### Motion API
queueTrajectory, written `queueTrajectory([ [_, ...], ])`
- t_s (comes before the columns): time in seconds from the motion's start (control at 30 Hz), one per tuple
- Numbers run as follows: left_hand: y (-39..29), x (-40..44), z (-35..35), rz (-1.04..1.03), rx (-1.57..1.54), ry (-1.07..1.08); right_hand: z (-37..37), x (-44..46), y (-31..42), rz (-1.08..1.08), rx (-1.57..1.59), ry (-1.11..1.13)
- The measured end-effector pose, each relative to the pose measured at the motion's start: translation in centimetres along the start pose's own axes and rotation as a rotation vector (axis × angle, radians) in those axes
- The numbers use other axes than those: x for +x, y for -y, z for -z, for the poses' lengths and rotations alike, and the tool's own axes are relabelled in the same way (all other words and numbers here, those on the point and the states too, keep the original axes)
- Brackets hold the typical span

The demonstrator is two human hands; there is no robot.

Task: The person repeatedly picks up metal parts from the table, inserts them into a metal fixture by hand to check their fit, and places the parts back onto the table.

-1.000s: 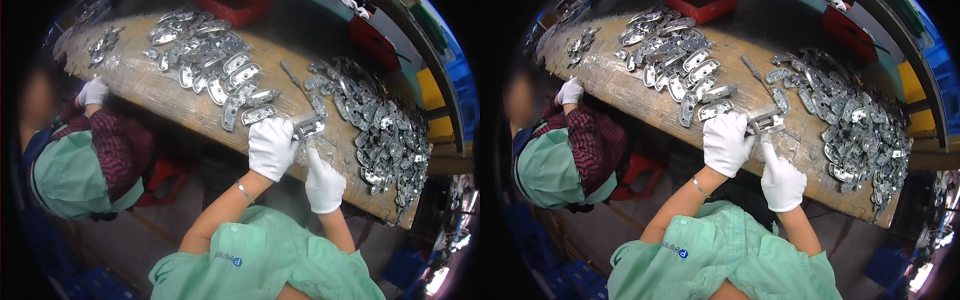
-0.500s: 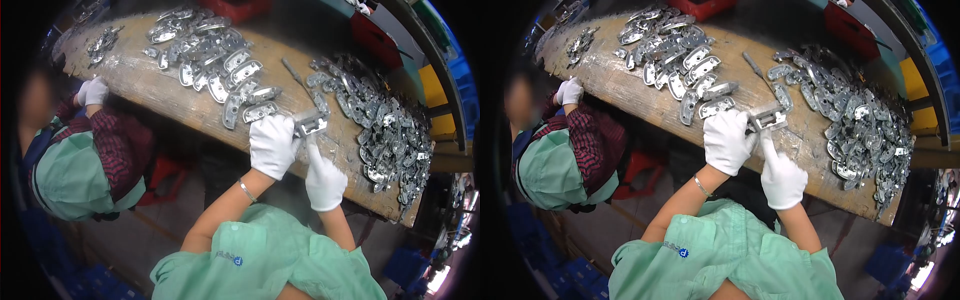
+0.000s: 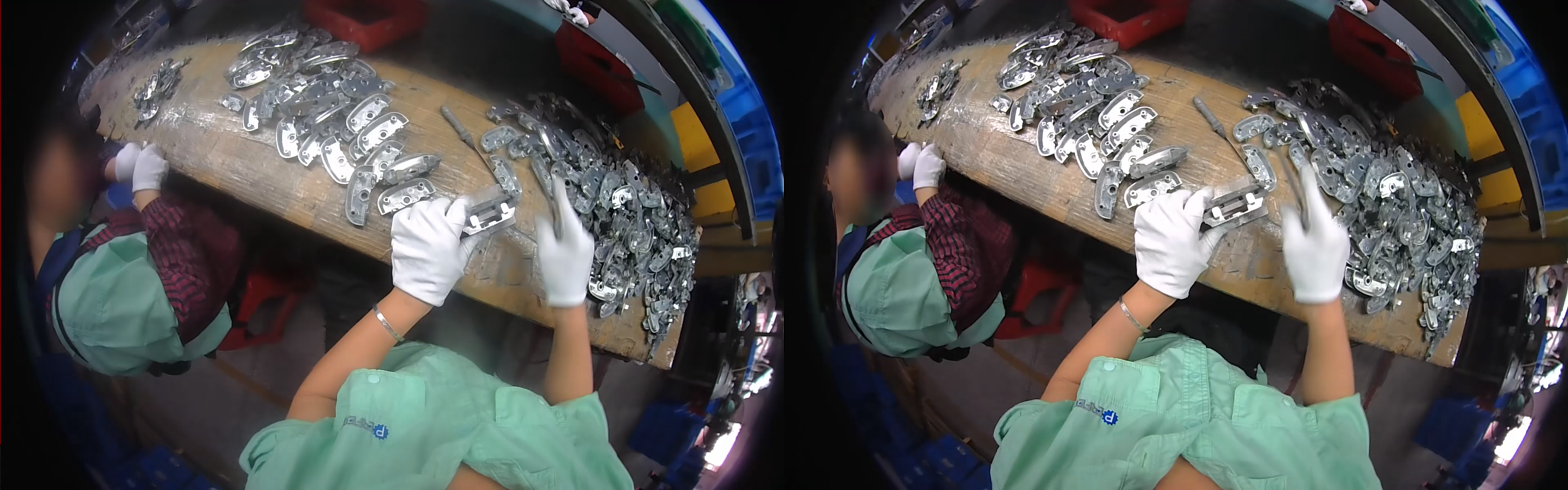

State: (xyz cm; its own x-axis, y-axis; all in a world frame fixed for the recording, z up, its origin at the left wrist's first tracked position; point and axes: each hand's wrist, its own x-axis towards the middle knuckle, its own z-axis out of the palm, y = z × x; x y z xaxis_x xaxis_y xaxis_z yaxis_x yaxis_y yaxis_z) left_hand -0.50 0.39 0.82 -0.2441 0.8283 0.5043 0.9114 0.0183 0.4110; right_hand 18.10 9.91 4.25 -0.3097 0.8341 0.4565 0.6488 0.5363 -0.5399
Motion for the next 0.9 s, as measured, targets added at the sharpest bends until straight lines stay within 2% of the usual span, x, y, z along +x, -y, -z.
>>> queueTrajectory([
  [0.07, 0.0, -0.1, 0.0, -0.060, -0.032, -0.067, -0.6, 3.5, -0.3, -0.245, -0.035, 0.220],
  [0.1, 0.1, -0.5, -0.1, -0.077, -0.072, -0.093, -2.7, 3.9, -3.4, -0.132, -0.036, 0.188],
  [0.17, 0.8, -0.2, 1.0, -0.091, -0.091, -0.137, -2.8, 4.9, -4.1, -0.105, -0.142, 0.385],
  [0.2, 0.9, -0.1, 2.5, -0.078, -0.139, -0.136, -2.5, 5.1, -4.6, -0.092, -0.131, 0.389],
  [0.27, 1.8, 0.4, 4.5, -0.053, -0.172, -0.183, -1.9, 4.8, -5.2, -0.206, -0.036, 0.532],
  [0.3, 2.9, 0.6, 4.9, -0.035, -0.059, -0.218, -1.6, 4.4, -4.2, -0.206, -0.016, 0.494],
  [0.37, 5.9, 1.2, 5.1, 0.008, 0.200, -0.124, -0.9, 4.9, -2.4, -0.203, -0.182, 0.567],
  [0.43, 6.7, 2.0, 5.1, -0.008, 0.244, -0.198, -0.4, 4.6, -2.0, -0.176, -0.215, 0.552],
  [0.5, 6.4, 2.4, 5.5, -0.013, 0.277, -0.280, 0.6, 3.7, -2.8, -0.134, -0.164, 0.431],
  [0.57, 4.7, 2.3, 6.0, -0.027, 0.189, -0.244, 1.3, 3.5, -5.3, -0.065, 0.126, 0.297],
  [0.6, 4.4, 2.3, 5.7, -0.075, 0.088, -0.252, 2.3, 3.5, -5.1, -0.220, 0.215, 0.309],
  [0.63, 3.8, 2.3, 5.2, -0.057, 0.036, -0.166, 3.4, 3.3, -4.7, -0.379, 0.304, 0.317],
  [0.67, 2.9, 2.3, 5.0, -0.098, -0.037, -0.083, 4.2, 2.7, -3.7, -0.475, 0.463, 0.336],
  [0.7, 1.8, 2.2, 4.8, -0.139, -0.114, 0.001, 4.7, 2.0, -2.6, -0.478, 0.459, 0.332],
  [0.77, -0.9, 1.3, 4.0, -0.192, -0.106, 0.120, 5.1, 0.7, -0.5, -0.637, 0.775, 0.484],
  [0.9, -1.4, 0.5, 2.1, -0.106, -0.263, 0.092, 2.9, -1.6, -0.6, -0.698, 1.187, 0.612],
])
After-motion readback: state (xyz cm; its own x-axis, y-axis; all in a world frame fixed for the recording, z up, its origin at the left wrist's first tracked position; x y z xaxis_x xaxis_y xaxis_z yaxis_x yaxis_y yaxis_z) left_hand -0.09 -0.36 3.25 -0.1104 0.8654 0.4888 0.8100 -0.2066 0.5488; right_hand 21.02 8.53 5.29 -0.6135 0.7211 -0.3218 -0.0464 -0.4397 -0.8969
